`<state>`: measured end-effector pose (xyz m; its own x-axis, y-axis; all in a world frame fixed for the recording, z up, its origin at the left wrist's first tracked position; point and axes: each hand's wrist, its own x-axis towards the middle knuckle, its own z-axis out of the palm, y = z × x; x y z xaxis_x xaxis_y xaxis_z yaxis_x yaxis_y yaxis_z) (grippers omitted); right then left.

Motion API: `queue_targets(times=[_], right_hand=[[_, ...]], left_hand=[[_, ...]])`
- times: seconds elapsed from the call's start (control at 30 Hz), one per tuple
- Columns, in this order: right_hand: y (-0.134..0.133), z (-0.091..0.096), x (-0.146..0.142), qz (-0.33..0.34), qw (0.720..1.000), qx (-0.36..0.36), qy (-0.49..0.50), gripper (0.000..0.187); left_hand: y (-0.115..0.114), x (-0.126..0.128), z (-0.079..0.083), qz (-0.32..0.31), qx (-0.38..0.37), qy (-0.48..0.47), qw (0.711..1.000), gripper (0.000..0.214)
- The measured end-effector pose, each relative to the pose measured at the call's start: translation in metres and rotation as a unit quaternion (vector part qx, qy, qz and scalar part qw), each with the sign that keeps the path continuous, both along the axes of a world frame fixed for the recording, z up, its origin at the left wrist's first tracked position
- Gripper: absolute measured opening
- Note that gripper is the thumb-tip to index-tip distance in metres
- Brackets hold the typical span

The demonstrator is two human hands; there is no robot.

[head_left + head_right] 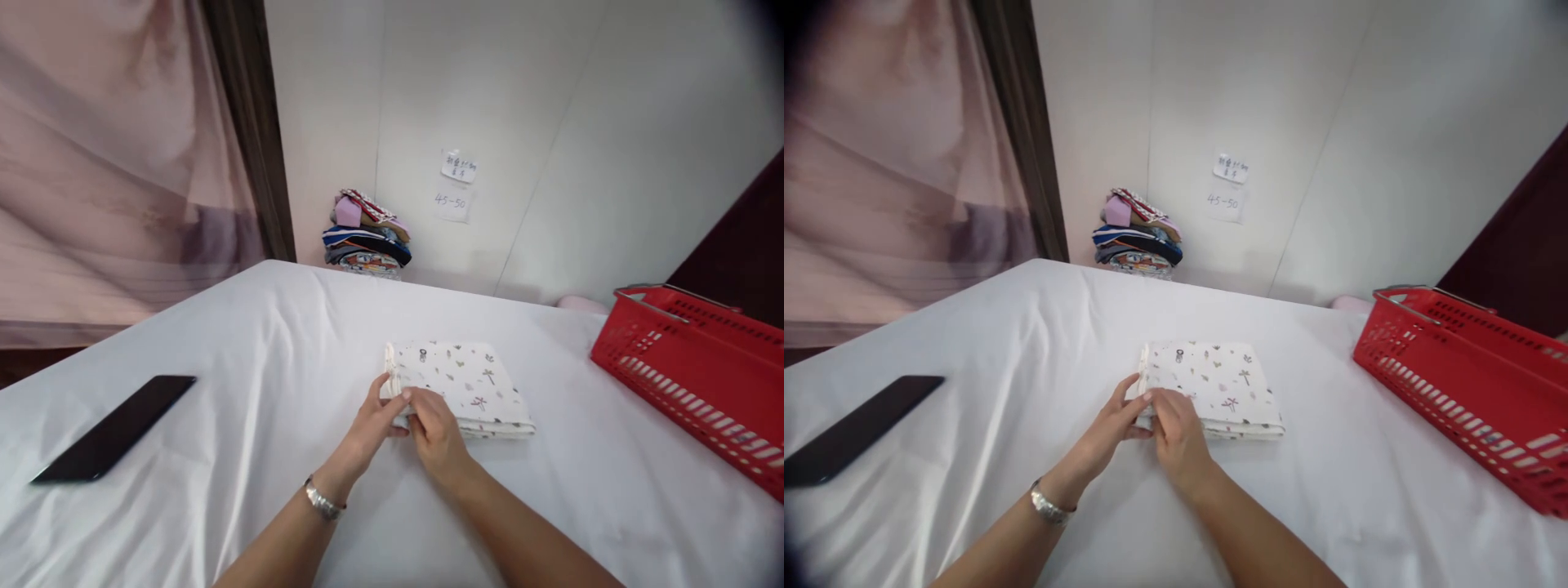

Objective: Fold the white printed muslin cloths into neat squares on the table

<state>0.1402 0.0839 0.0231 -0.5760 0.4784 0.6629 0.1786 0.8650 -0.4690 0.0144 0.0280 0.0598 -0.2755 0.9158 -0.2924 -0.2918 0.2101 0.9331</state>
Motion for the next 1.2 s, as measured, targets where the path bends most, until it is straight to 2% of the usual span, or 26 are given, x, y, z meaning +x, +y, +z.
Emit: queue_targets(times=[0.23,0.43,0.53,0.63,0.77,0.8,0.87,0.93,1.0,1.1,1.2], right_hand=[[-0.007,0.012,-0.002,0.019,1.000,0.000,-0.017,0.037],[-0.004,0.007,-0.004,0.030,0.999,-0.027,-0.024,0.036],[-0.005,0.005,-0.006,0.012,0.998,-0.052,-0.027,0.036],[-0.007,0.011,-0.002,-0.014,0.996,-0.063,-0.059,0.033],[0.009,0.019,0.033,-0.031,0.988,-0.065,-0.134,0.029],[0.018,0.017,0.049,-0.048,0.986,-0.071,-0.142,0.026],[0.040,0.009,0.086,-0.127,0.980,-0.099,-0.117,0.025],[0.061,-0.001,0.123,-0.232,0.956,-0.173,-0.050,0.033],[0.073,-0.010,0.153,-0.310,0.892,-0.328,0.020,0.044],[0.073,-0.013,0.174,-0.278,0.798,-0.523,0.114,0.060],[0.064,-0.007,0.175,-0.209,0.749,-0.604,0.174,0.070]], left_hand=[[0.000,0.001,0.003,0.011,-0.019,0.032,0.999,0.078],[0.002,-0.002,0.001,0.012,-0.040,0.030,0.999,0.080],[0.003,-0.002,0.003,0.015,-0.039,0.034,0.999,0.081],[0.003,-0.001,0.007,0.013,-0.041,0.042,0.998,0.084],[0.003,-0.004,0.008,0.004,-0.044,0.056,0.997,0.083],[0.003,-0.004,0.008,0.006,-0.045,0.059,0.997,0.083],[0.003,-0.006,0.006,0.009,-0.050,0.064,0.997,0.083],[0.003,-0.006,0.003,0.009,-0.054,0.068,0.996,0.083],[0.003,-0.006,0.002,0.008,-0.057,0.072,0.996,0.084],[0.004,-0.005,0.002,0.016,-0.064,0.077,0.995,0.083],[0.006,-0.004,0.005,0.029,-0.065,0.079,0.994,0.082]])
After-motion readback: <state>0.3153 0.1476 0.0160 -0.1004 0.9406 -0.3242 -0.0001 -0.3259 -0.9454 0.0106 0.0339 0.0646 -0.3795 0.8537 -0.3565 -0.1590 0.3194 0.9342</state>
